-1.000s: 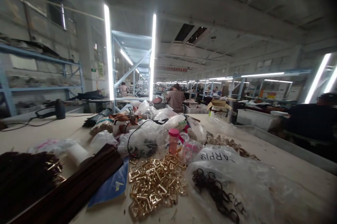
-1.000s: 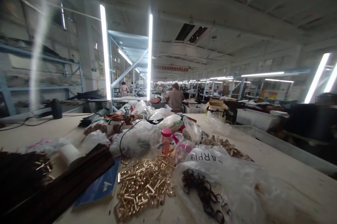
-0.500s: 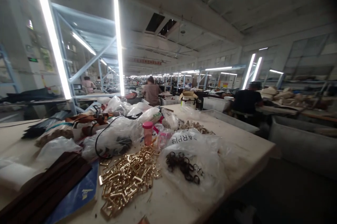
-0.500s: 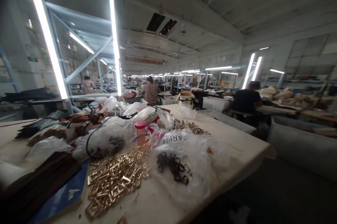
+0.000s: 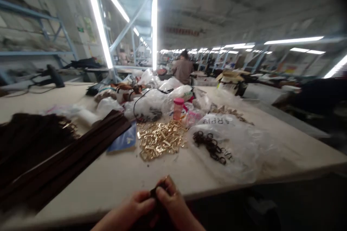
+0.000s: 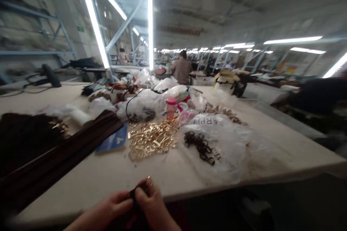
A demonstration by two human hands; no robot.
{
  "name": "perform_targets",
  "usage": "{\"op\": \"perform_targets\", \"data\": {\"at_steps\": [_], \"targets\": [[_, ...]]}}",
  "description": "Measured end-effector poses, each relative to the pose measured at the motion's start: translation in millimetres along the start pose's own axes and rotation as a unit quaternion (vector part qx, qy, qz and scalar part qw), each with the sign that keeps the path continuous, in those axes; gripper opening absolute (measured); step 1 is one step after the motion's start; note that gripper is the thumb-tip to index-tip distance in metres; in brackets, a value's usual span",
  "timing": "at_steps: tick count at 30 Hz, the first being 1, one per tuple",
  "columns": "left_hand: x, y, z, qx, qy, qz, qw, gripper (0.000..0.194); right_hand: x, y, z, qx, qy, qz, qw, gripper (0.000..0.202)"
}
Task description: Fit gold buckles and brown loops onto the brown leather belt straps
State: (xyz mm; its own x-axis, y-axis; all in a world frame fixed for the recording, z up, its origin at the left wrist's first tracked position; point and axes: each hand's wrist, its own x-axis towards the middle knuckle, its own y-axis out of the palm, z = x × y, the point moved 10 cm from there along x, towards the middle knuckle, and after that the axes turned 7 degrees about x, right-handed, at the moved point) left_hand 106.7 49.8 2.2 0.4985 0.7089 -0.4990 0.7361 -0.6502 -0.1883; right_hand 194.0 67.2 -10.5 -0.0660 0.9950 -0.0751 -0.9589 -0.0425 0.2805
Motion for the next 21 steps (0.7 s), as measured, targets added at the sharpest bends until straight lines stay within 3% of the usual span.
{"op": "perform_targets", "data": {"at_steps": [3,6,11,21], "targets": [[-5,6.0,16,-0.090,-0.032,0.048,0.994,0.019,-6,1,-22,0.088,0.085,0.001,0.992,0.015],[-9,6.3,15,-0.089,-0.029,0.070,0.993,0.025,-8,1,-35,0.145,0.127,-0.005,0.981,0.019],[-10,3.2,14,-0.080,-0.026,0.053,0.995,0.029,-7,1,-33,0.129,0.122,0.003,0.984,0.018],[-2,11.4,12,-0.122,-0.007,0.068,0.990,0.017,-8,8,-37,0.163,0.165,0.042,0.972,0.015]]}}
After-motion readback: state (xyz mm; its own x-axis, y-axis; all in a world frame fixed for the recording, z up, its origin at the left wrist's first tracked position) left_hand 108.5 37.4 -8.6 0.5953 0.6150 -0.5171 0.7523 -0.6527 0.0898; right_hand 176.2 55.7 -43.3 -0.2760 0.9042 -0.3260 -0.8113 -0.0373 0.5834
